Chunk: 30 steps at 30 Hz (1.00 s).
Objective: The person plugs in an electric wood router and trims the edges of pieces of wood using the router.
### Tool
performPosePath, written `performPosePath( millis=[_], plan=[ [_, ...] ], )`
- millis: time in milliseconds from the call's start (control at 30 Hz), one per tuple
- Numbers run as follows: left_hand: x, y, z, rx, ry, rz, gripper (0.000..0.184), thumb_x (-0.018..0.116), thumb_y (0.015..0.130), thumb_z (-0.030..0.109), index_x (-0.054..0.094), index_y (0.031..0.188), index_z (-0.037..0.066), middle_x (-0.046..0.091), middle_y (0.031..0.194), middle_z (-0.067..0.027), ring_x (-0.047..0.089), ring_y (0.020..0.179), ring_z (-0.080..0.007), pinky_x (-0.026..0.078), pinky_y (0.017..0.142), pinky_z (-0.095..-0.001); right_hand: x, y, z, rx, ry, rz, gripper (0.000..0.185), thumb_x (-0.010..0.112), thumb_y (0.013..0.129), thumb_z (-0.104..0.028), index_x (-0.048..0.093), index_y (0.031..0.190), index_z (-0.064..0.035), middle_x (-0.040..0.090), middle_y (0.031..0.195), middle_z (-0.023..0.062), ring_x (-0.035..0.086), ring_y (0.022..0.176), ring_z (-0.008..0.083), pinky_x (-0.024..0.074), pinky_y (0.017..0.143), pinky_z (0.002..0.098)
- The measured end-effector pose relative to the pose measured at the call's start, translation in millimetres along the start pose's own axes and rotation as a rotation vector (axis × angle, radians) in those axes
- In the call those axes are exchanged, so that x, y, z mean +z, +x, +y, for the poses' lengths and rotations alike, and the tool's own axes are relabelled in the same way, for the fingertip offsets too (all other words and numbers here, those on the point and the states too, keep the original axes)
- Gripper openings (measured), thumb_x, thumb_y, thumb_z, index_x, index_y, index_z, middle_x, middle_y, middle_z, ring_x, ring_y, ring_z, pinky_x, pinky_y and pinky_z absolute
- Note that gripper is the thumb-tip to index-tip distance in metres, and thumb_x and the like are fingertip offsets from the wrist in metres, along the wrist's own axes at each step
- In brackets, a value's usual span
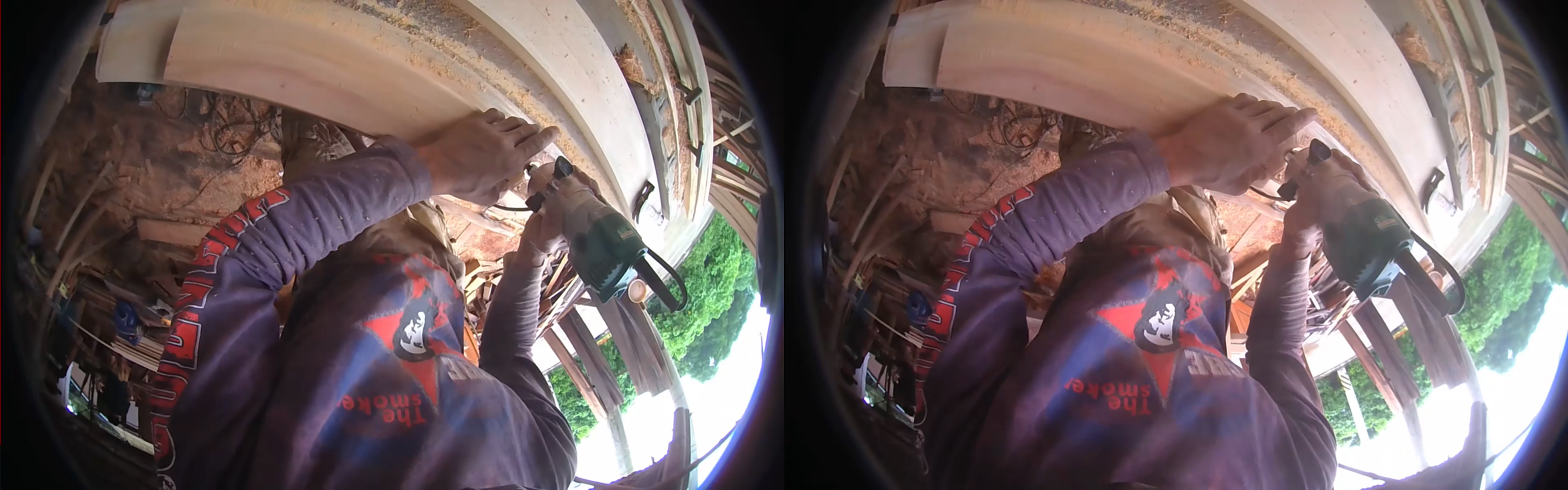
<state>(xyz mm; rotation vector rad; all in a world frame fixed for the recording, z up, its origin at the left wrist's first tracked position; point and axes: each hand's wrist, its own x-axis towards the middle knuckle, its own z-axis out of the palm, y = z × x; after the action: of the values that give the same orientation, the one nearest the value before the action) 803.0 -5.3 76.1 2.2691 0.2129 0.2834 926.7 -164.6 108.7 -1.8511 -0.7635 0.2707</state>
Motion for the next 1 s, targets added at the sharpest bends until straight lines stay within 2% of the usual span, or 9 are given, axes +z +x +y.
performPosePath(
  millis=[200, 367, 467, 567, 667, 733, 867, 933, 1000],
  plan=[
    [-2, 2, 1, -0.021, 0.019, -0.007, 0.090, 0.072, 0.088, 0.033, 0.026, 0.160, 0.002, 0.054, 0.147, -0.0197, 0.052, 0.136, -0.0341, 0.041, 0.114, -0.0453, -1, 7, 2, -0.027, 0.172, 0.011, 0.070, 0.086, 0.083, -0.028, 0.053, 0.135, 0.0040, 0.062, 0.124, 0.0152, 0.060, 0.117, 0.0210, 0.0488, 0.104, 0.0367],
    [-2, 0, 1, 0.050, -0.039, -0.008, 0.096, 0.079, 0.082, 0.034, 0.030, 0.162, 0.013, 0.057, 0.143, -0.0160, 0.047, 0.138, -0.0361, 0.037, 0.117, -0.0495, -5, -23, -4, -0.021, 0.267, -0.015, 0.073, 0.082, 0.083, -0.005, 0.042, 0.143, -0.0030, 0.055, 0.136, 0.0132, 0.054, 0.125, 0.0234, 0.0425, 0.112, 0.0405],
    [-10, -3, -3, 0.193, 0.100, -0.137, 0.098, 0.079, 0.081, 0.040, 0.031, 0.163, 0.016, 0.059, 0.142, -0.0130, 0.045, 0.139, -0.0334, 0.033, 0.119, -0.0517, 3, -53, -1, 0.191, 0.325, 0.204, 0.078, 0.091, 0.069, -0.013, 0.049, 0.134, -0.0040, 0.061, 0.128, 0.0143, 0.059, 0.121, 0.0231, 0.0483, 0.107, 0.0364],
    [-9, -3, -3, 0.278, 0.046, -0.175, 0.104, 0.084, 0.073, 0.043, 0.035, 0.162, 0.018, 0.061, 0.139, -0.0091, 0.046, 0.137, -0.0312, 0.031, 0.120, -0.0522, 12, -72, -15, 0.030, 0.087, 0.259, 0.071, 0.088, 0.073, -0.011, 0.050, 0.132, -0.0030, 0.063, 0.124, 0.0111, 0.061, 0.117, 0.0214, 0.0498, 0.103, 0.0341],
    [-11, -3, -1, 0.332, 0.012, -0.235, 0.108, 0.085, 0.067, 0.042, 0.037, 0.161, 0.018, 0.062, 0.139, -0.0077, 0.048, 0.136, -0.0316, 0.031, 0.120, -0.0526, 22, -84, -31, 0.055, 0.217, 0.331, 0.062, 0.088, 0.074, -0.013, 0.056, 0.126, -0.0013, 0.063, 0.120, 0.0105, 0.062, 0.113, 0.0183, 0.0511, 0.099, 0.0327],
    [-13, -5, -2, 0.356, 0.042, -0.307, 0.107, 0.082, 0.070, 0.045, 0.036, 0.162, 0.017, 0.061, 0.139, -0.0086, 0.049, 0.136, -0.0328, 0.027, 0.122, -0.0540, 11, -89, -55, 0.128, -0.111, 0.121, 0.077, 0.084, 0.079, -0.008, 0.040, 0.142, -0.0061, 0.058, 0.131, 0.0141, 0.056, 0.125, 0.0247, 0.0442, 0.112, 0.0421],
    [-11, -7, 0, 0.350, 0.136, -0.381, 0.125, 0.084, 0.067, 0.061, 0.022, 0.166, 0.017, 0.052, 0.149, -0.0136, 0.039, 0.144, -0.0325, 0.017, 0.126, -0.0555, 10, -101, -49, 0.141, -0.137, 0.233, 0.066, 0.082, 0.077, -0.007, 0.052, 0.135, -0.0019, 0.060, 0.125, 0.0119, 0.058, 0.118, 0.0219, 0.0468, 0.106, 0.0403],
    [-17, -8, -3, 0.375, 0.135, -0.384, 0.130, 0.086, 0.066, 0.062, 0.018, 0.166, 0.014, 0.045, 0.153, -0.0172, 0.033, 0.148, -0.0348, 0.018, 0.125, -0.0567, -3, -104, -55, 0.603, 1.076, 0.563, 0.066, 0.079, 0.077, -0.005, 0.051, 0.136, -0.0011, 0.060, 0.124, 0.0124, 0.059, 0.114, 0.0237, 0.0470, 0.104, 0.0409],
    [-34, -13, -9, 0.270, 0.320, -0.245, 0.128, 0.087, 0.067, 0.058, 0.019, 0.165, 0.009, 0.043, 0.152, -0.0209, 0.029, 0.148, -0.0384, 0.020, 0.124, -0.0577, -12, -106, -55, 0.107, 0.088, 0.561, 0.066, 0.076, 0.078, -0.006, 0.049, 0.138, 0.0005, 0.059, 0.126, 0.0156, 0.059, 0.115, 0.0279, 0.0501, 0.102, 0.0418]
  ],
)
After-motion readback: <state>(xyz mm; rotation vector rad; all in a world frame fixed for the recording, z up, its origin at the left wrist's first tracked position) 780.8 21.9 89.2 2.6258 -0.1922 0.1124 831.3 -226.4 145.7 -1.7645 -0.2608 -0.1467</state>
